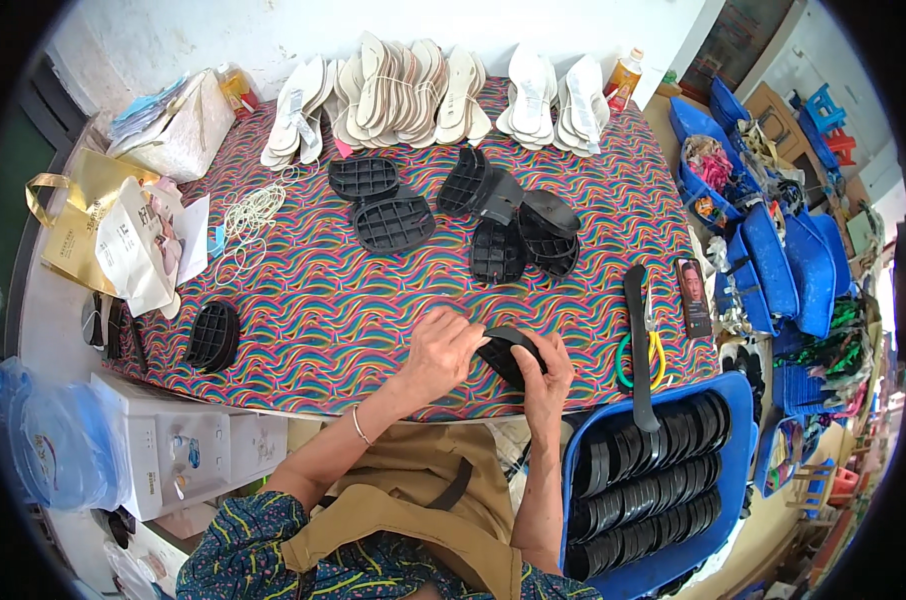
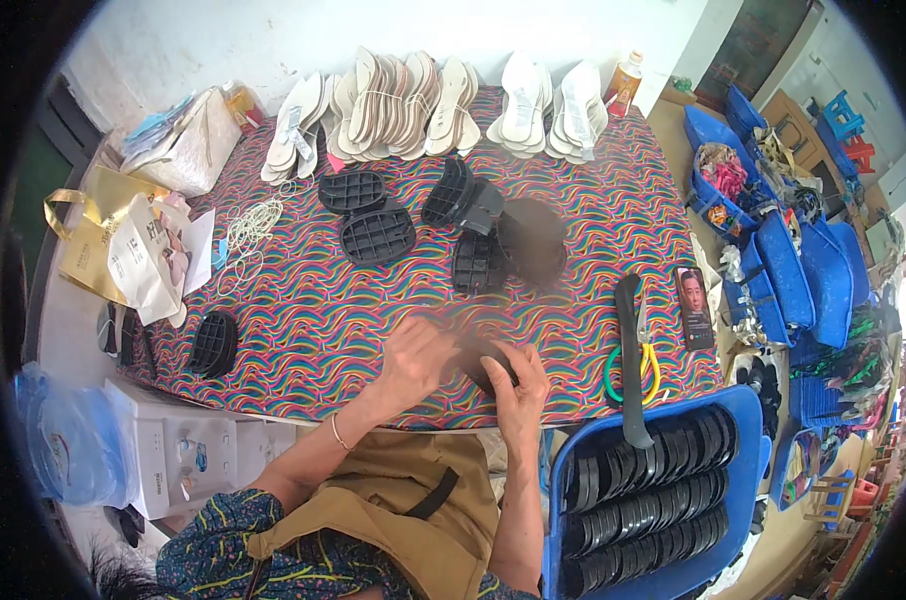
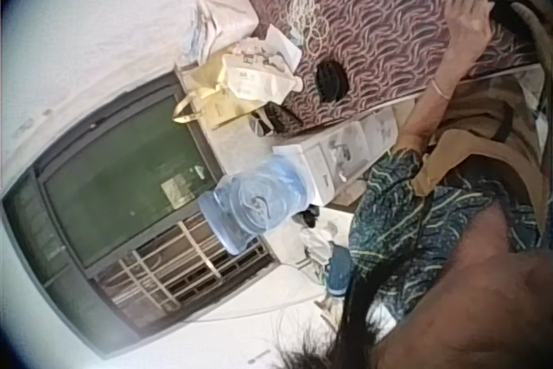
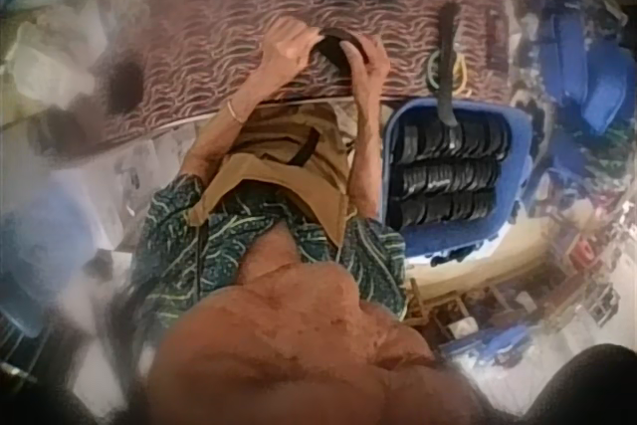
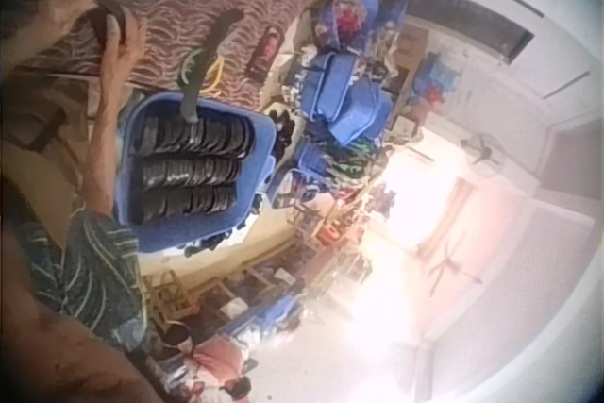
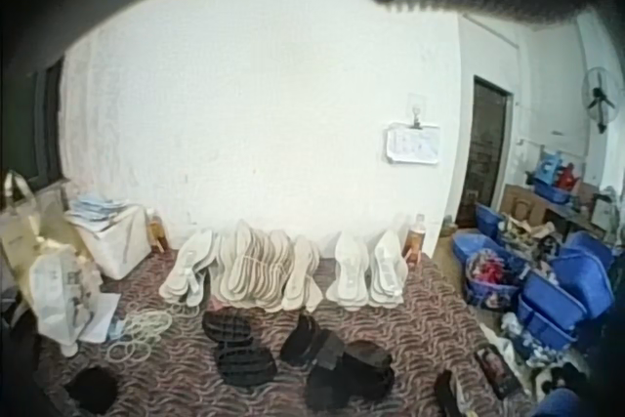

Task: The person assembles sandals by hand, fitting black straps into the slots of black plastic soles. They handle the components one at a time, pressing the straps into place to secure them. The workspace contains stacks of white insoles and black soles, along with a blue bin of straps.

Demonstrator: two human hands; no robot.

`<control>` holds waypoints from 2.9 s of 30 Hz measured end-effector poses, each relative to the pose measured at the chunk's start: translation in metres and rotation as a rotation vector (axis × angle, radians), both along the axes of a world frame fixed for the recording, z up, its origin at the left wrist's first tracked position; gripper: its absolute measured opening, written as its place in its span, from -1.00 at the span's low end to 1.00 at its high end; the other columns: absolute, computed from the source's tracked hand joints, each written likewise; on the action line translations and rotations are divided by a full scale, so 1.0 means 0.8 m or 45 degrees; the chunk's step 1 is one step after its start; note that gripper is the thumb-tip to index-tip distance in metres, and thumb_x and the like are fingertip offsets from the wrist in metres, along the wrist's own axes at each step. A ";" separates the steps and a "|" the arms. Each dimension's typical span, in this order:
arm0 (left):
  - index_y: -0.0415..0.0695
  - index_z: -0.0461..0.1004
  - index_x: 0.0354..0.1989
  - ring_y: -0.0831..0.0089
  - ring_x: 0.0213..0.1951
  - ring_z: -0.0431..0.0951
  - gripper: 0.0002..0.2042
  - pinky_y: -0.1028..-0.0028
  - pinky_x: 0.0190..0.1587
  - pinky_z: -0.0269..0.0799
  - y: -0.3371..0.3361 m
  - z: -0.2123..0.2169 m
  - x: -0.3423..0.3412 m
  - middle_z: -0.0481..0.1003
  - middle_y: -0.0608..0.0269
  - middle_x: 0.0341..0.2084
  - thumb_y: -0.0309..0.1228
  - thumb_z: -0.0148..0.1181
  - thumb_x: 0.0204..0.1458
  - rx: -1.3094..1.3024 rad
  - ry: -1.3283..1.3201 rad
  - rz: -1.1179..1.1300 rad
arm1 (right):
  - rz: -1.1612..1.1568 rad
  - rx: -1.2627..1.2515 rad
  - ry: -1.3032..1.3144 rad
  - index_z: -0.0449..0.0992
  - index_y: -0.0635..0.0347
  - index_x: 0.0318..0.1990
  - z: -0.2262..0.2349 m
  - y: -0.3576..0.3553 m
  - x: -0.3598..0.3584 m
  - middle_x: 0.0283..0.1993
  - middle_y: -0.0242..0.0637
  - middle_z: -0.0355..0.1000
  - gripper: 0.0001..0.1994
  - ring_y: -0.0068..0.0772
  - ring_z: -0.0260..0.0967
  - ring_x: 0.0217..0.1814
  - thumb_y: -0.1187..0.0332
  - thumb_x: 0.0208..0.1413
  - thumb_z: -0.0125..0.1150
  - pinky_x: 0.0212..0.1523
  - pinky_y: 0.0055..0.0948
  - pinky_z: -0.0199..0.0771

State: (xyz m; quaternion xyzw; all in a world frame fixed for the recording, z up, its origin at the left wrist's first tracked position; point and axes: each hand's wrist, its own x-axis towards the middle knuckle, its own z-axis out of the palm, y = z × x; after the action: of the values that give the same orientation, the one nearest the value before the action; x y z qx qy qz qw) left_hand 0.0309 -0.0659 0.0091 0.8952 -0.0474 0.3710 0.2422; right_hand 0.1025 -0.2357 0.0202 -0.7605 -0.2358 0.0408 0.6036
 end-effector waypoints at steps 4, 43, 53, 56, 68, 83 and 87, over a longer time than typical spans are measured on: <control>-0.31 0.50 -0.25 0.10 -0.32 0.49 -0.82 0.19 -0.22 0.39 -0.006 0.000 -0.003 0.46 0.07 -0.38 -0.61 0.28 -0.05 -0.093 0.069 -0.013 | -0.014 0.032 -0.003 0.61 0.34 -0.10 -0.004 -0.005 0.001 -0.33 -0.31 0.34 -0.77 -0.43 0.30 -0.24 0.50 0.06 0.32 -0.15 -0.49 0.32; -0.21 0.32 0.15 0.01 -0.25 0.57 -0.42 0.13 -0.25 0.45 -0.007 0.057 -0.016 0.52 -0.02 -0.30 -0.74 0.17 -0.16 -0.161 0.507 -0.163 | -0.093 -0.127 -0.271 0.44 0.30 0.22 0.006 -0.022 -0.043 0.17 -0.13 0.45 -0.62 -0.24 0.36 0.20 0.46 0.26 0.09 0.21 -0.27 0.33; -0.19 0.33 -0.01 -0.02 -0.17 0.59 -0.49 0.14 -0.19 0.48 -0.007 0.044 -0.014 0.54 -0.04 -0.25 -0.66 0.36 -0.20 -0.301 0.470 -0.190 | 0.085 -0.232 -0.845 0.62 0.20 -0.10 0.016 -0.001 -0.017 -0.07 -0.23 0.52 -0.65 -0.10 0.44 0.01 0.58 -0.12 0.43 -0.04 -0.21 0.50; -0.18 0.34 -0.01 -0.02 -0.18 0.59 -0.49 0.15 -0.19 0.48 -0.004 0.042 -0.013 0.55 -0.02 -0.25 -0.64 0.39 -0.18 -0.339 0.466 -0.188 | 0.108 -0.223 -0.916 0.62 0.20 -0.11 0.014 0.006 -0.007 -0.14 -0.24 0.52 -0.64 -0.12 0.46 -0.06 0.58 -0.16 0.44 -0.10 -0.20 0.52; -0.15 0.43 -0.07 0.10 -0.26 0.59 -0.57 0.20 -0.24 0.45 0.002 0.029 -0.009 0.55 0.08 -0.29 -0.63 0.38 -0.17 -0.356 0.336 -0.250 | 0.113 -0.215 -0.686 0.61 0.27 -0.16 0.006 -0.002 0.004 -0.31 -0.20 0.49 -0.69 -0.15 0.46 -0.23 0.56 -0.14 0.46 -0.23 -0.26 0.49; -0.14 0.61 -0.17 0.21 -0.39 0.53 -0.75 0.27 -0.34 0.40 -0.002 0.021 -0.005 0.56 0.19 -0.44 -0.57 0.36 -0.09 -0.463 0.182 -0.208 | 0.037 -0.327 -0.627 0.56 0.26 -0.25 0.008 -0.001 -0.002 -0.41 -0.20 0.42 -0.73 -0.16 0.43 -0.41 0.49 -0.14 0.50 -0.41 -0.27 0.42; -0.14 0.61 -0.21 0.21 -0.39 0.53 -0.76 0.26 -0.35 0.39 -0.004 0.022 -0.004 0.55 0.19 -0.46 -0.57 0.37 -0.10 -0.464 0.187 -0.194 | 0.031 -0.341 -0.612 0.56 0.26 -0.27 0.009 -0.002 -0.002 -0.41 -0.20 0.43 -0.74 -0.15 0.44 -0.41 0.49 -0.13 0.50 -0.42 -0.27 0.42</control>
State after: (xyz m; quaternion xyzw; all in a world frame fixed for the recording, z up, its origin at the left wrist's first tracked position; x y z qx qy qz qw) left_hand 0.0276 -0.0693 0.0266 0.8551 -0.0293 0.2878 0.4303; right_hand 0.1009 -0.2375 0.0271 -0.8185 -0.3740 -0.1027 0.4237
